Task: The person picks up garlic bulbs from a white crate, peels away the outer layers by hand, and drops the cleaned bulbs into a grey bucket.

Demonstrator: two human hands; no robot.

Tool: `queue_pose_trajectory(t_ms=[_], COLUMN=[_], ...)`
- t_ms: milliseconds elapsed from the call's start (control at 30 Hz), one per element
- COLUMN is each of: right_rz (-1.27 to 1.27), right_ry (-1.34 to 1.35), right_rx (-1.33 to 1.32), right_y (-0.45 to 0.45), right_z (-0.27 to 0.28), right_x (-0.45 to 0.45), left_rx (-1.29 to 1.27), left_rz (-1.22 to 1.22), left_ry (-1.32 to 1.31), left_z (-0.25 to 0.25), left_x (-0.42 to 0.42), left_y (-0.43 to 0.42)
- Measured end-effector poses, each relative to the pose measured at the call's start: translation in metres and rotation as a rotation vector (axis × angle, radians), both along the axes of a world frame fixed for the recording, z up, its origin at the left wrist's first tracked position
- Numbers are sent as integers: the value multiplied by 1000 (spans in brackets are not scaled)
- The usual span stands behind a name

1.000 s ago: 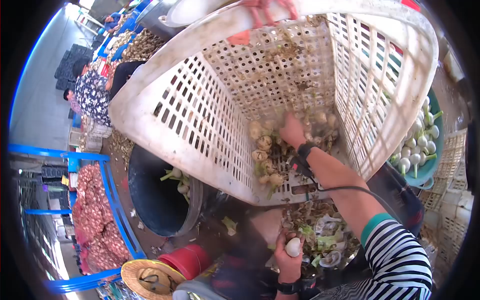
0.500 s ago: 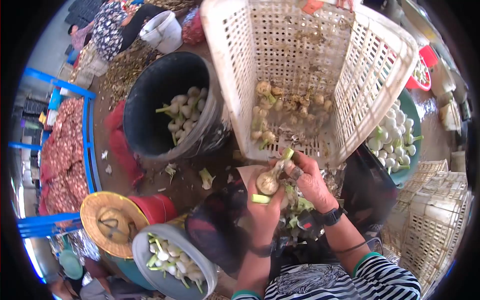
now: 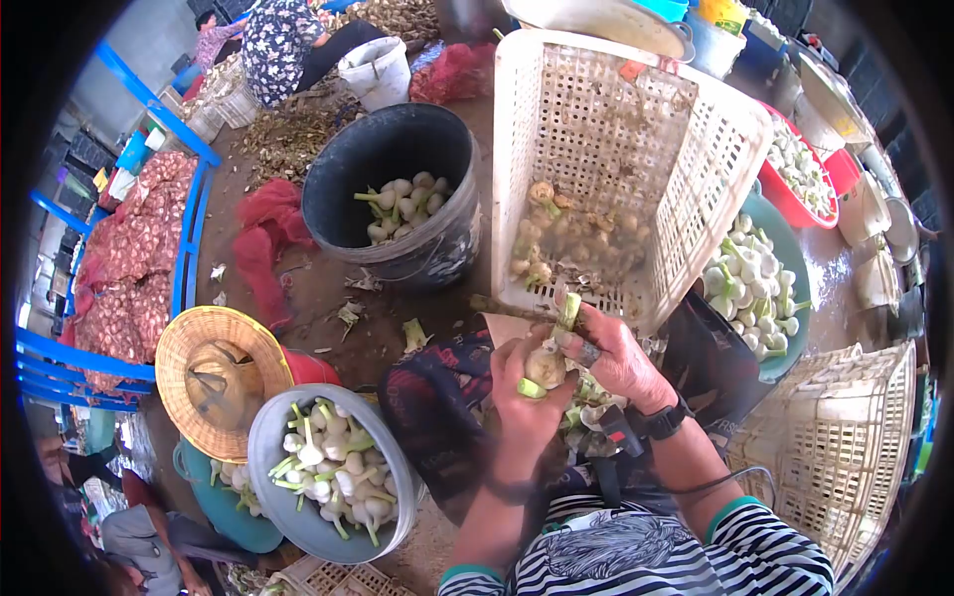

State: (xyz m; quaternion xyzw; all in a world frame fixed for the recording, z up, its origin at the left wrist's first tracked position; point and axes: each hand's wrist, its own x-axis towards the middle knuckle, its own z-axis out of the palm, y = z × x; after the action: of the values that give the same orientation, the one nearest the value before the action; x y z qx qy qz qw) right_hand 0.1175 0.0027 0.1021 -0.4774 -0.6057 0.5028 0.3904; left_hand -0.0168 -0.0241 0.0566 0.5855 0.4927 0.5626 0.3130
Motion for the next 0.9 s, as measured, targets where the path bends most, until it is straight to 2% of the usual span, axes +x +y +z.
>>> queue_pose_trajectory(t_ms=[133, 200, 233, 300, 333, 433, 467, 533, 633, 700, 733, 833, 900], right_rz=[126, 157, 173, 145, 133, 16, 49, 74, 69, 46, 41, 24, 46], right_ry=[-20, 50, 86, 73, 66, 302, 478, 370, 189, 95, 173, 167, 272], right_rx=[32, 10, -2, 33, 49, -135, -269, -199, -46, 23, -24, -42, 9], right_y=[-5, -9, -10, -14, -16, -26, -30, -29, -26, -26, -24, -26, -26], right_z=[8, 0, 0, 2, 3, 0, 9, 2, -2, -3, -9, -11, -19], right_x=[7, 10, 10, 8, 8, 8, 10, 9, 3, -2, -5, 0, 1], left_rx=[-1, -12, -90, -251, -204, -256, -248, -237, 4, -117, -180, -319, -297], left_rz=[-21, 0, -37, -111, -114, -123, -98, -43, 15, -28, -50, -197, -226], left_ry=[-4, -2, -100, -294, -191, -352, -338, -314, 150, -5, -81, -397, -446], left_z=[5, 9, 7, -1, 8, 5, 6, 9, 13, 8, 6, 6, 12], left_x=[-2, -3, -4, -11, -12, -10, -9, -8, -13, -13, -13, -15, -11], left_y=[-12, -16, -16, -16, -17, -20, -21, -24, -26, -27, -29, -28, -28])
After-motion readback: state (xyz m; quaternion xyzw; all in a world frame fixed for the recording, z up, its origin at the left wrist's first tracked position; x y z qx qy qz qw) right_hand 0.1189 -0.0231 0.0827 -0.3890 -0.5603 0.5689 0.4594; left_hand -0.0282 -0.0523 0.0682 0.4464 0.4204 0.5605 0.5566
